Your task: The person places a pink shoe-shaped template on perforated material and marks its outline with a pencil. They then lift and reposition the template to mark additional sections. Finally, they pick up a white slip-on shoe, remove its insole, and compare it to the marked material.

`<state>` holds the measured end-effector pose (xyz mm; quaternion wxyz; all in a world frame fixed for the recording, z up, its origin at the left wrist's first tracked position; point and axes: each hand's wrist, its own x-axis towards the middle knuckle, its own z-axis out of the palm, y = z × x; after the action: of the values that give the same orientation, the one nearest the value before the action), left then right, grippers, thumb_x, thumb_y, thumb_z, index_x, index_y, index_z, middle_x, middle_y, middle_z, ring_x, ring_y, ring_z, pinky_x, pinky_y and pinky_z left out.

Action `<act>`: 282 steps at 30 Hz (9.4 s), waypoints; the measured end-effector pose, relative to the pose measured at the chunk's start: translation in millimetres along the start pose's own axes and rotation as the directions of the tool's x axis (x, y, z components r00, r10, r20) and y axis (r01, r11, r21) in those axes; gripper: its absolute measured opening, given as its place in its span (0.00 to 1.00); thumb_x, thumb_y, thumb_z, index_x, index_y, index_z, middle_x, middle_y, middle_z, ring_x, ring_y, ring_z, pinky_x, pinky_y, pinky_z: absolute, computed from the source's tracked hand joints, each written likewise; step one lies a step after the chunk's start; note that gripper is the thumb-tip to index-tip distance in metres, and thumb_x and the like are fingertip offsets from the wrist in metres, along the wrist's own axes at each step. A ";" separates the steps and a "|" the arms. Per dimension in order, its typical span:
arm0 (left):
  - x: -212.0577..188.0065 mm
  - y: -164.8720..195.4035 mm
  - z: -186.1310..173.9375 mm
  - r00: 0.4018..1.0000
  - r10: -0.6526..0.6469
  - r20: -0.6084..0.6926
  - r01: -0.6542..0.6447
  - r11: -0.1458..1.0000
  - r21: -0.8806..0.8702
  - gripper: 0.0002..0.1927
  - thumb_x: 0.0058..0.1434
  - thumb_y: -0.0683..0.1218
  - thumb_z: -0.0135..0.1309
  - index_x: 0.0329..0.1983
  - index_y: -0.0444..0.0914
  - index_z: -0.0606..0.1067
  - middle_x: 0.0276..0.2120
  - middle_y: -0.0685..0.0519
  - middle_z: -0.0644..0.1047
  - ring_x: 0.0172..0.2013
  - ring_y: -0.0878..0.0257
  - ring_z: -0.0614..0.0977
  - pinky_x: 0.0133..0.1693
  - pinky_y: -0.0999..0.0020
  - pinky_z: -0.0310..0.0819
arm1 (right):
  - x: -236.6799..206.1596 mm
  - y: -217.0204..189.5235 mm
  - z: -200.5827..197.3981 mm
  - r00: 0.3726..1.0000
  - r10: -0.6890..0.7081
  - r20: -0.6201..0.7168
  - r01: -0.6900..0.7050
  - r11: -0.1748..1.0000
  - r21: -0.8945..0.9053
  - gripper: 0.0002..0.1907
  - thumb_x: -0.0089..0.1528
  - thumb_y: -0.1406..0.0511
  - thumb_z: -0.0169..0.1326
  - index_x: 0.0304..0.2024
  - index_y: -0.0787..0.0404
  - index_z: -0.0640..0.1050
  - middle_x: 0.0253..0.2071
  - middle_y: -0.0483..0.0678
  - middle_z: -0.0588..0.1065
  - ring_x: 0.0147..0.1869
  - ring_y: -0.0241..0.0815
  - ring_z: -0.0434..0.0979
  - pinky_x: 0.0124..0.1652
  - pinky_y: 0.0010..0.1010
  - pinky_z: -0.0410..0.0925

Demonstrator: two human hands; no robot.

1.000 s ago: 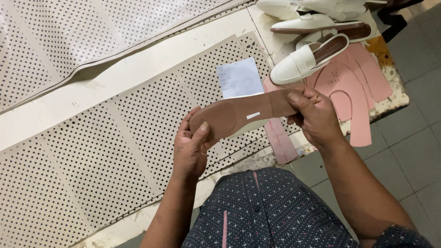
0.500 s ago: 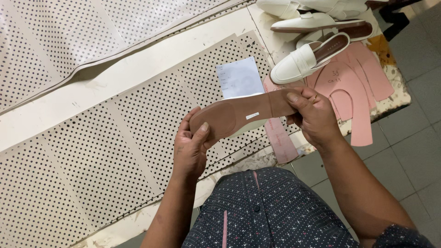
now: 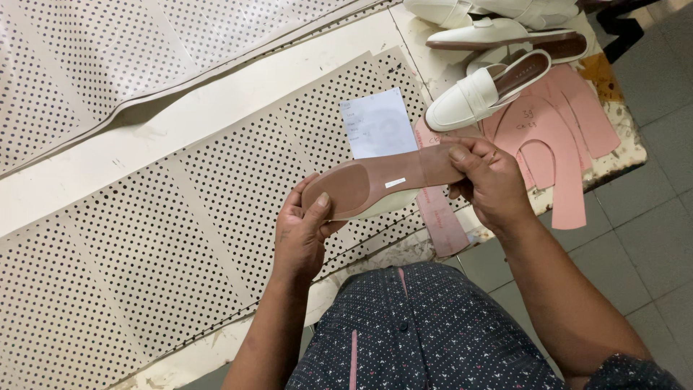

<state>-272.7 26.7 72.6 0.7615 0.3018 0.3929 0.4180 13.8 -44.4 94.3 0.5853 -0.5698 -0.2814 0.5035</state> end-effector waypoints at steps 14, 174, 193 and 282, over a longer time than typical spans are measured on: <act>5.8 -31.8 8.7 0.934 -0.113 0.339 0.210 0.942 -0.263 0.29 0.83 0.56 0.47 0.64 0.23 0.64 0.49 0.36 0.73 0.48 0.51 0.77 0.52 0.54 0.78 | -32.2 14.1 55.3 0.953 0.197 0.229 -0.187 0.980 -0.065 0.31 0.60 0.70 0.54 0.65 0.61 0.62 0.40 0.55 0.80 0.41 0.39 0.83 0.42 0.29 0.76; 11.9 -41.6 24.3 0.950 -0.300 0.091 0.305 0.951 -0.050 0.27 0.67 0.44 0.48 0.68 0.28 0.65 0.45 0.46 0.80 0.39 0.64 0.81 0.43 0.67 0.77 | -33.5 45.8 48.7 0.947 0.230 0.224 -0.159 0.942 -0.296 0.32 0.56 0.66 0.64 0.60 0.67 0.70 0.50 0.51 0.80 0.54 0.39 0.80 0.55 0.32 0.72; 1.1 -18.6 41.1 0.952 -0.159 0.261 0.117 0.979 0.169 0.32 0.64 0.43 0.49 0.71 0.32 0.60 0.66 0.43 0.68 0.61 0.54 0.76 0.60 0.59 0.72 | -11.6 64.3 13.2 0.942 0.282 0.184 -0.325 0.903 0.281 0.24 0.65 0.65 0.51 0.63 0.64 0.71 0.41 0.52 0.79 0.28 0.33 0.75 0.19 0.16 0.61; 4.6 -8.8 24.9 0.975 -0.220 -0.024 0.218 0.972 -0.085 0.49 0.60 0.41 0.54 0.77 0.32 0.38 0.51 0.35 0.74 0.45 0.57 0.82 0.45 0.66 0.82 | -35.9 27.1 58.0 0.857 0.366 0.362 -0.280 0.922 -0.269 0.21 0.62 0.64 0.58 0.55 0.69 0.74 0.40 0.50 0.79 0.33 0.37 0.78 0.35 0.29 0.75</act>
<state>-246.4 23.4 76.7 0.8080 0.2182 0.4189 0.3521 -57.8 -59.1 88.5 0.3583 -0.5497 -0.3472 0.6700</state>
